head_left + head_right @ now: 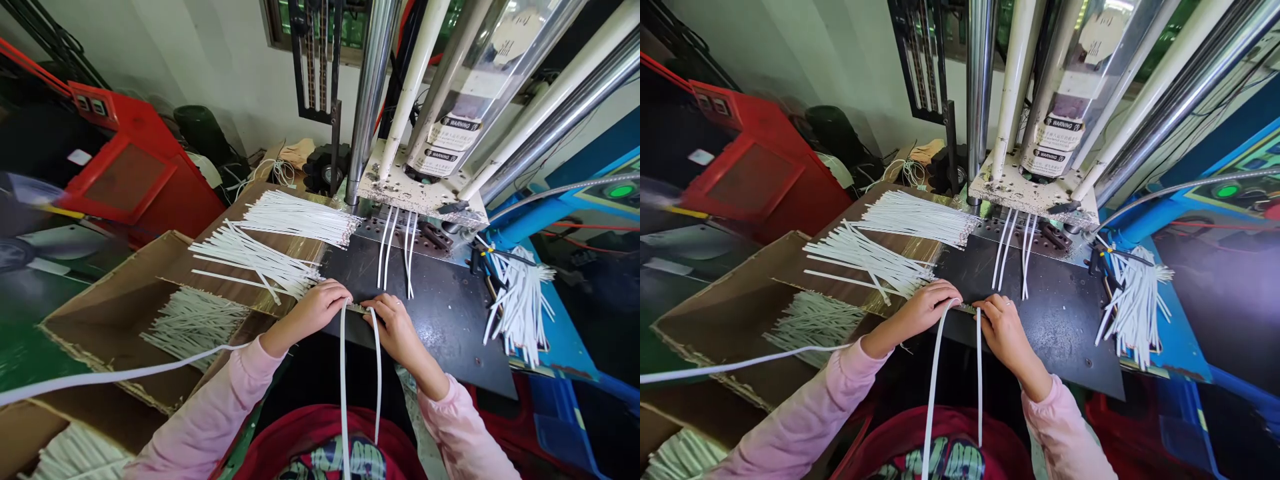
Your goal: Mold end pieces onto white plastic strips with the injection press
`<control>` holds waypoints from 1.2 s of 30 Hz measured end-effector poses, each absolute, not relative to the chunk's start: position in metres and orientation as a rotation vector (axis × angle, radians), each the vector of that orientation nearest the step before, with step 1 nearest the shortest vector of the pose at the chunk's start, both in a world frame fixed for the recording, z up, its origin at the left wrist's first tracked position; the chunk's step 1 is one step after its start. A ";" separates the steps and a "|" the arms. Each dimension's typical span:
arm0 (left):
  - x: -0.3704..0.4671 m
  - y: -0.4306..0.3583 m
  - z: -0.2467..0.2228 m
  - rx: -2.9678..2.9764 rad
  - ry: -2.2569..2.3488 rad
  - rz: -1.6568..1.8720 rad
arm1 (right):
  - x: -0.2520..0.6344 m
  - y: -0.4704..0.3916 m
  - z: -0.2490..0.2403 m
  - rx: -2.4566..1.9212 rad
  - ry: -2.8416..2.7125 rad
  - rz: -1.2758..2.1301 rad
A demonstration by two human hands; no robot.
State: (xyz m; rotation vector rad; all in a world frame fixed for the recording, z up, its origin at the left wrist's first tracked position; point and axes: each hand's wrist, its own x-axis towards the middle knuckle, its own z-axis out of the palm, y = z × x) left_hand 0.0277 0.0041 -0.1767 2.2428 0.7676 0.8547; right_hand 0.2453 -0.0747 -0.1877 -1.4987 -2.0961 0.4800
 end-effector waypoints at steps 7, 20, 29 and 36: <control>0.031 0.004 -0.180 2.301 0.790 0.775 | 0.246 -0.074 -0.188 -1.489 -2.084 0.490; 0.033 -0.002 -0.171 2.620 0.716 0.612 | 0.251 -0.072 -0.179 -1.476 -2.078 0.587; 0.022 0.005 -0.146 2.304 0.822 0.565 | 0.253 0.019 -0.133 -1.559 -2.121 0.586; 0.056 0.076 -0.105 2.144 1.529 1.084 | 0.190 0.082 -0.157 -1.912 -2.232 0.088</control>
